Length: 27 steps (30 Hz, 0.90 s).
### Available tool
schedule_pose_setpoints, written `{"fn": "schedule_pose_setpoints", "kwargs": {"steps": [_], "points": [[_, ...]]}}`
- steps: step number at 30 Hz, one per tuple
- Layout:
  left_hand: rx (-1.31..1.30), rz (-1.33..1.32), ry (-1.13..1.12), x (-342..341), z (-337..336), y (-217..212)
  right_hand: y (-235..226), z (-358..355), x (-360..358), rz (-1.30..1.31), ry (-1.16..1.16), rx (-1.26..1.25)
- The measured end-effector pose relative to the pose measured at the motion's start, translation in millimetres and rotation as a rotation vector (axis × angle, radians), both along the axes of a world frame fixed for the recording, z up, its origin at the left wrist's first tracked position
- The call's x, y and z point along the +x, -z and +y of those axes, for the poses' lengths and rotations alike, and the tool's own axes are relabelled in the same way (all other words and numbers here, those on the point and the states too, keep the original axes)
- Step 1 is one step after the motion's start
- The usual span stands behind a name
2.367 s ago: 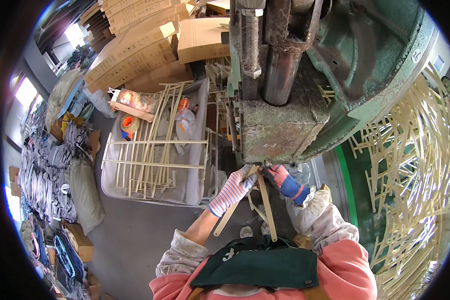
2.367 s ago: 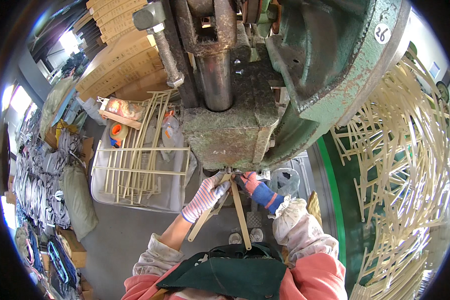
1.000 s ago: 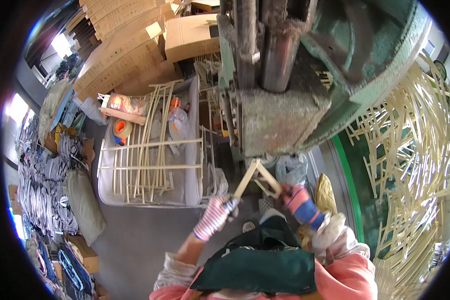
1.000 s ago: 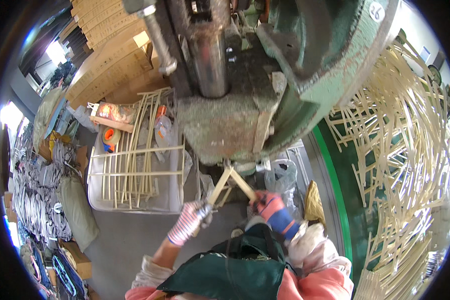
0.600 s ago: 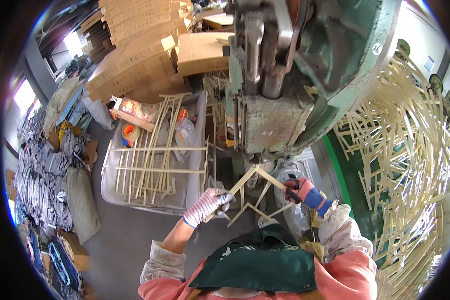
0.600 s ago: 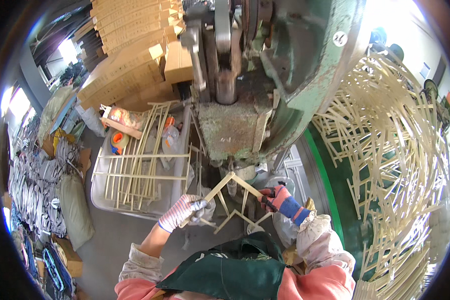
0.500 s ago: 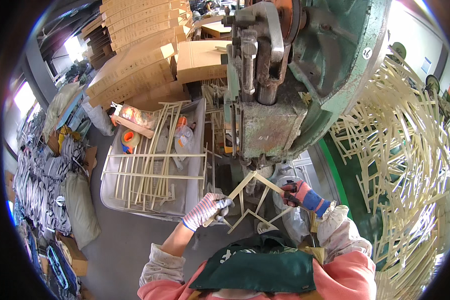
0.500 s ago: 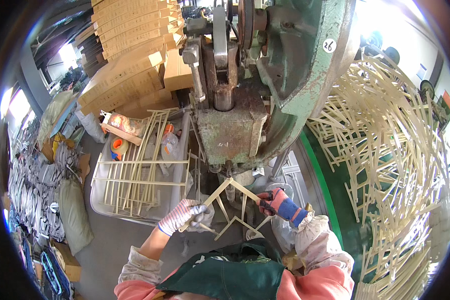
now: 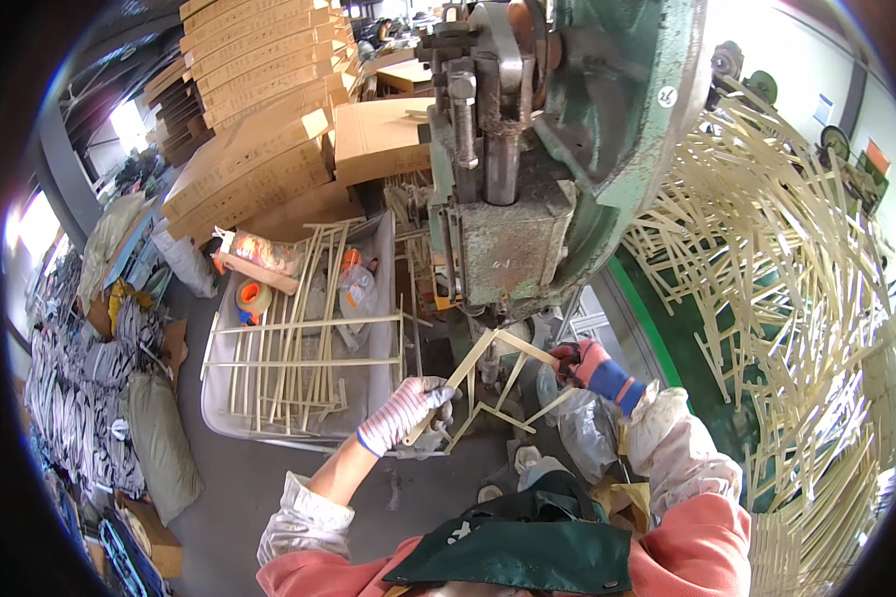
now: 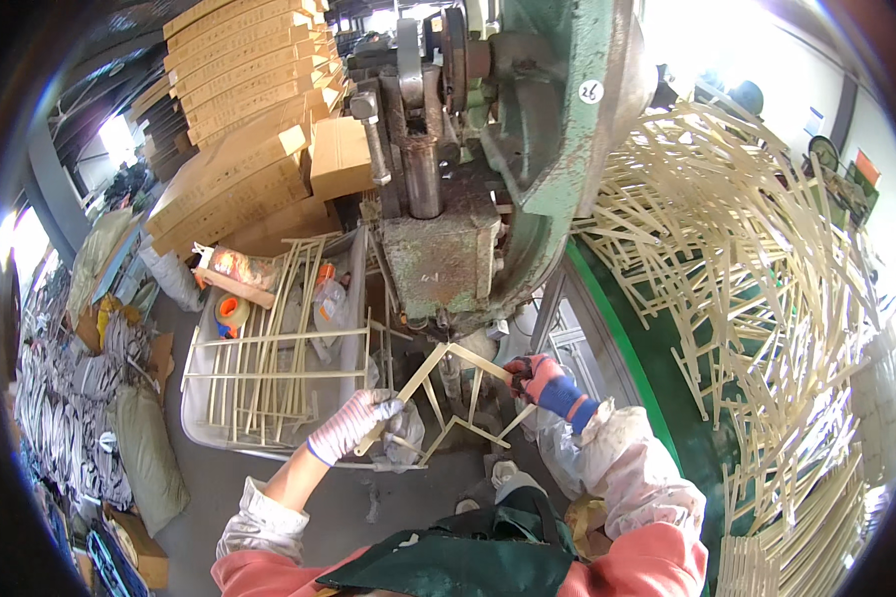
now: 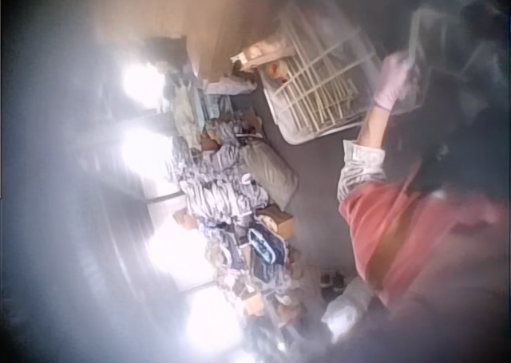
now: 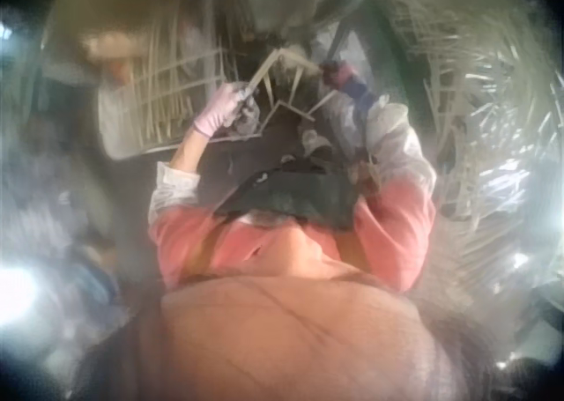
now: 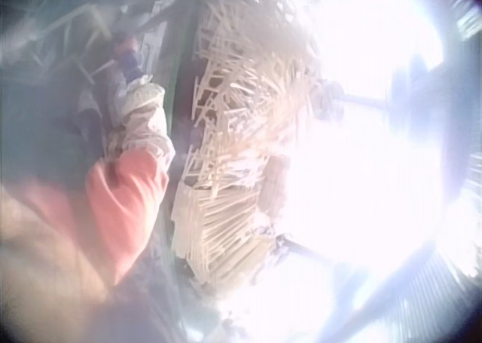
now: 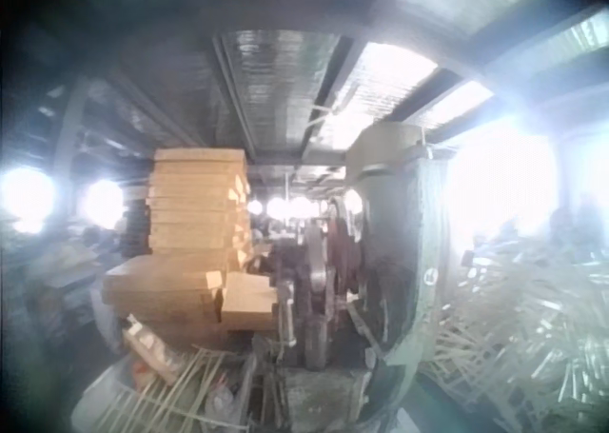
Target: The person picks up wooden frame components from a conveyor, removes plastic wrapping, and uses a press machine to join the pieces. They repeatedly place frames under the press, operate it, and then move the assembled frames to a pile.
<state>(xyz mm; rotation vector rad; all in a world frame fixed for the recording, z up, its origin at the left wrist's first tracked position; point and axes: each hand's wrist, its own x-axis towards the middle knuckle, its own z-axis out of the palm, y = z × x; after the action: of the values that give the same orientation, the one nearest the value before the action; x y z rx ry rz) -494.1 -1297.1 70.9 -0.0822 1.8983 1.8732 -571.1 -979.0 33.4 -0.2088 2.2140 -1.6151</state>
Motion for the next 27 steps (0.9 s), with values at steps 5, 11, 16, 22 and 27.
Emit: {"fn": "schedule_pose_setpoints", "kwargs": {"steps": [5,11,16,22,27], "points": [[-0.798,0.629,0.211,18,-18,-35,-26,2,56,0.723,-0.112,0.378],[-0.664,0.695,0.466,38,-53,-64,-75,52,61,0.814,-0.451,0.39],[-0.824,0.767,0.319,92,24,-96,-69,85,103,0.677,-0.212,0.446],[-0.245,1.024,0.105,146,208,-44,-83,107,177,0.458,0.373,-0.11],[-0.676,1.489,-0.029,113,280,-3,-116,230,271,0.397,0.379,-0.249]]}}
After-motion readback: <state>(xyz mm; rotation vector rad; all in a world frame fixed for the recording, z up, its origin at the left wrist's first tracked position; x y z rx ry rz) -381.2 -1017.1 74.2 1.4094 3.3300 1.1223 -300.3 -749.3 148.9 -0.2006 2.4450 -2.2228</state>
